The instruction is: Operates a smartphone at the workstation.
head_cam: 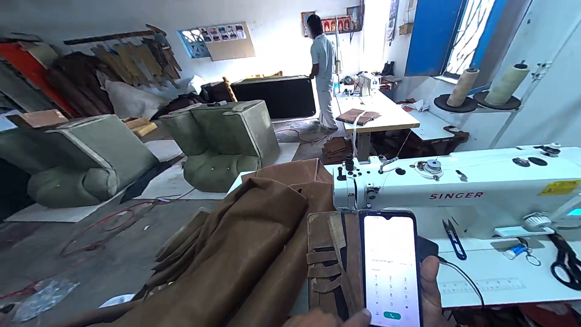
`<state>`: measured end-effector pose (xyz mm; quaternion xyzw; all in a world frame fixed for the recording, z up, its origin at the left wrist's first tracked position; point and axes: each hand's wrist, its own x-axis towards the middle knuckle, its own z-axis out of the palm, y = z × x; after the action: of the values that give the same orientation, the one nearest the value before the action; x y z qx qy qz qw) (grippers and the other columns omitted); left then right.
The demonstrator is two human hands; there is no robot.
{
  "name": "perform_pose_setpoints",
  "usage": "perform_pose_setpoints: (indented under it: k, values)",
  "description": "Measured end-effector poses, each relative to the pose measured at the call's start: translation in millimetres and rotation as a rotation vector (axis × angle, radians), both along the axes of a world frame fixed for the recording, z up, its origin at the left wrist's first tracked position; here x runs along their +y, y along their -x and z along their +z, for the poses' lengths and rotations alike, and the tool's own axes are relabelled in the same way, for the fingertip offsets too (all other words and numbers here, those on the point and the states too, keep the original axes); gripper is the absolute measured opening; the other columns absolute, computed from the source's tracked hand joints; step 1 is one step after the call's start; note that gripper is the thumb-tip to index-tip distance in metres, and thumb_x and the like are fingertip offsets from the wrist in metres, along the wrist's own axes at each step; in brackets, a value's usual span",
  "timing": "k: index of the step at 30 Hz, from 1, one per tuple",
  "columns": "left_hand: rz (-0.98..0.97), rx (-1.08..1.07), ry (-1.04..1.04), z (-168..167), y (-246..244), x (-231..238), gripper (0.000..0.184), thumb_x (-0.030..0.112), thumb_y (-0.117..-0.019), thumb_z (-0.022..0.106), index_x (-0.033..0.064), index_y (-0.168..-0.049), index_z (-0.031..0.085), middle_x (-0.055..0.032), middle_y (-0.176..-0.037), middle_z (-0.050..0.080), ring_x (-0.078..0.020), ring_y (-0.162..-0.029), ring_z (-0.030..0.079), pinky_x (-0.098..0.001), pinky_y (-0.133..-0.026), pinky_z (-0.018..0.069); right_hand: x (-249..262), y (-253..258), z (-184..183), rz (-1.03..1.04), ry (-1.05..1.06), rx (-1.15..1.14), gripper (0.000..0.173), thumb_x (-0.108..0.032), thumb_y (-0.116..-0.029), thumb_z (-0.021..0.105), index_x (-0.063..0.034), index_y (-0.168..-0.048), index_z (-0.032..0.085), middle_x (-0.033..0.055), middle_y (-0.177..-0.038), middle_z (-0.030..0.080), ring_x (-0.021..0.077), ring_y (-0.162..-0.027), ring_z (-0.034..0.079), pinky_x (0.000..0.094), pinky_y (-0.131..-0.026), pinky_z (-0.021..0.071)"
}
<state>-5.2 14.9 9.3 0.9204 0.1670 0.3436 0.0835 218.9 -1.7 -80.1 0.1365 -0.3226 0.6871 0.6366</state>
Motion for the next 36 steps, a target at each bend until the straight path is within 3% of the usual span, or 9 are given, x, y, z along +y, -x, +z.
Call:
perform_pose_setpoints:
  k: [2, 4, 7, 10, 17, 23, 27, 32, 36]
  values:
    - [0.094, -0.025, -0.089, 8, -3, 5, 0.037, 0.043, -0.1056, 0.053, 0.0131, -0.122, 0.067, -0.0095, -0.101, 0.069, -0.0235, -0.101, 0.062, -0.0339, -0.091, 0.0474, -1, 2, 0, 0.007, -0.002, -0.001, 0.066, -0.058, -0.0966, 0.057, -0.0124, -0.145, 0.057, 0.0109, -0.141, 0.063, 0.0217, -0.132, 0.059, 0.0427, -0.112, 0.0466]
    - [0.228, -0.004, -0.193, 8, -10, 9, 0.043, 0.056, -0.1024, 0.051, 0.0219, -0.124, 0.063, -0.0039, -0.127, 0.065, -0.0215, -0.130, 0.049, -0.0373, -0.108, 0.0316, -3, 5, 1, 0.026, 0.005, -0.003, 0.067, -0.059, -0.0961, 0.057, -0.0128, -0.145, 0.058, 0.0110, -0.141, 0.063, 0.0219, -0.132, 0.059, 0.0431, -0.111, 0.0472]
    - [0.383, 0.045, -0.298, 3, -21, 11, 0.052, 0.072, -0.0977, 0.042, 0.0314, -0.124, 0.062, 0.0024, -0.142, 0.058, -0.0211, -0.145, 0.036, -0.0478, -0.118, 0.0147, -6, 8, 0, 0.051, 0.026, -0.019, 0.068, -0.061, -0.0949, 0.057, -0.0140, -0.145, 0.058, 0.0112, -0.140, 0.063, 0.0225, -0.131, 0.060, 0.0438, -0.110, 0.0484]
    - [0.465, 0.055, -0.338, -4, -27, 11, 0.058, 0.078, -0.0948, 0.037, 0.0339, -0.124, 0.063, 0.0045, -0.146, 0.056, -0.0223, -0.149, 0.031, -0.0539, -0.118, 0.0093, -8, 13, -3, 0.038, 0.047, -0.013, 0.067, -0.060, -0.0951, 0.057, -0.0141, -0.144, 0.058, 0.0109, -0.140, 0.064, 0.0221, -0.131, 0.060, 0.0432, -0.111, 0.0475]
    - [0.508, 0.095, -0.272, -6, -25, 13, 0.070, 0.085, -0.0898, 0.029, 0.0349, -0.127, 0.063, 0.0013, -0.148, 0.055, -0.0305, -0.152, 0.028, -0.0661, -0.115, 0.0082, -9, 19, -15, 0.051, 0.069, -0.024, 0.068, -0.061, -0.0950, 0.057, -0.0137, -0.144, 0.059, 0.0116, -0.139, 0.064, 0.0224, -0.130, 0.061, 0.0425, -0.110, 0.0483]
    - [0.450, 0.168, -0.246, -18, -17, 5, 0.065, 0.087, -0.0873, 0.031, 0.0408, -0.119, 0.065, 0.0039, -0.150, 0.054, -0.0303, -0.153, 0.027, -0.0677, -0.115, 0.0062, -11, 19, -9, 0.087, 0.057, -0.008, 0.065, -0.059, -0.0965, 0.056, -0.0145, -0.144, 0.059, 0.0095, -0.139, 0.064, 0.0199, -0.131, 0.060, 0.0399, -0.111, 0.0475]
    - [0.498, 0.229, -0.226, -14, -19, 4, 0.071, 0.087, -0.0880, 0.026, 0.0401, -0.124, 0.065, 0.0015, -0.153, 0.052, -0.0362, -0.152, 0.029, -0.0734, -0.111, 0.0112, -9, 21, -17, 0.104, 0.066, -0.009, 0.068, -0.061, -0.0955, 0.056, -0.0136, -0.144, 0.058, 0.0108, -0.140, 0.063, 0.0218, -0.131, 0.060, 0.0422, -0.110, 0.0482]
    - [0.542, 0.211, -0.258, -19, -22, 11, 0.083, 0.092, -0.0836, 0.014, 0.0405, -0.128, 0.061, 0.0031, -0.151, 0.053, -0.0330, -0.152, 0.028, -0.0688, -0.114, 0.0100, -9, 27, -19, 0.107, 0.085, 0.019, 0.069, -0.061, -0.0944, 0.058, -0.0127, -0.144, 0.058, 0.0128, -0.140, 0.063, 0.0238, -0.131, 0.059, 0.0439, -0.109, 0.0481]
    - [0.526, 0.213, -0.202, -21, -22, 8, 0.084, 0.092, -0.0829, 0.017, 0.0389, -0.131, 0.061, 0.0000, -0.151, 0.054, -0.0358, -0.151, 0.030, -0.0713, -0.112, 0.0106, -11, 24, -19, 0.117, 0.077, 0.013, 0.068, -0.060, -0.0966, 0.055, -0.0128, -0.146, 0.057, 0.0114, -0.142, 0.062, 0.0224, -0.132, 0.059, 0.0422, -0.110, 0.0476]
